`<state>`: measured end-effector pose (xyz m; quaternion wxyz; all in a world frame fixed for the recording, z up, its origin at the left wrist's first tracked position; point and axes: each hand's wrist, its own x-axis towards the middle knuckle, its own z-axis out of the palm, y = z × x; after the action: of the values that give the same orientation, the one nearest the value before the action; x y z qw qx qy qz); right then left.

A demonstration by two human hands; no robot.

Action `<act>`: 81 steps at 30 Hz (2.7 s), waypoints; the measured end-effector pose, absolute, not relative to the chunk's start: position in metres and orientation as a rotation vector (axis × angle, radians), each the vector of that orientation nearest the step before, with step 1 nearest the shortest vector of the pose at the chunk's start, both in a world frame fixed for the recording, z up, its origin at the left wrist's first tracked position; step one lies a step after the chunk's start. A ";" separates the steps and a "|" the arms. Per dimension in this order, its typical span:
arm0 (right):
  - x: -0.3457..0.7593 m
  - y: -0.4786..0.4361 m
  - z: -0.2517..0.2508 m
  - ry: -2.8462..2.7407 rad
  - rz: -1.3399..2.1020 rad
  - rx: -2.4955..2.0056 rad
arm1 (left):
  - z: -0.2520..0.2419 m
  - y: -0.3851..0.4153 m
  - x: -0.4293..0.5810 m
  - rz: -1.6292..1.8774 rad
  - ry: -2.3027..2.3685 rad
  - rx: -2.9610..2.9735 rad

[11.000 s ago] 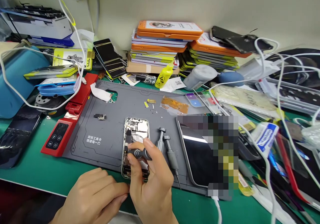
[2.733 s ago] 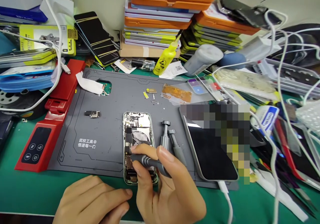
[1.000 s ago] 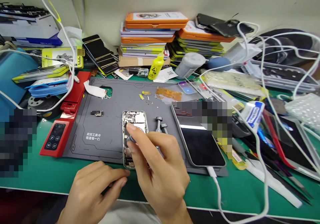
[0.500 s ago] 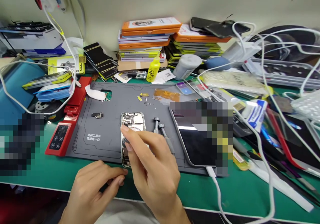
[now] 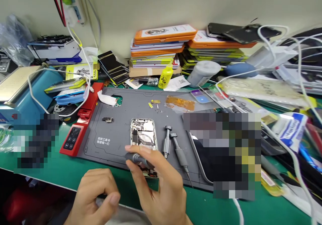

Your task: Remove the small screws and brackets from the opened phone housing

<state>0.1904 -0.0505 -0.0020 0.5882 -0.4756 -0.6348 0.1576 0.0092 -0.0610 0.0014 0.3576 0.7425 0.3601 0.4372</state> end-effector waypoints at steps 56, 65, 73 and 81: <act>0.188 -0.054 0.007 -0.981 1.067 -0.857 | 0.011 -0.052 0.007 1.148 0.993 1.700; 0.191 -0.055 0.009 -0.981 1.105 -0.868 | 0.011 -0.053 0.005 1.108 1.030 1.775; 0.191 -0.054 0.008 -1.041 1.052 -0.917 | 0.008 -0.054 0.003 1.114 0.986 1.786; 0.193 -0.053 0.009 -1.004 1.122 -0.892 | 0.004 -0.054 0.000 1.118 0.924 1.778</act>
<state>0.1929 -0.0530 0.0087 0.6410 -0.3913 -0.4403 0.4921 0.0002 -0.0544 0.0036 0.4111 0.7063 0.3673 0.4441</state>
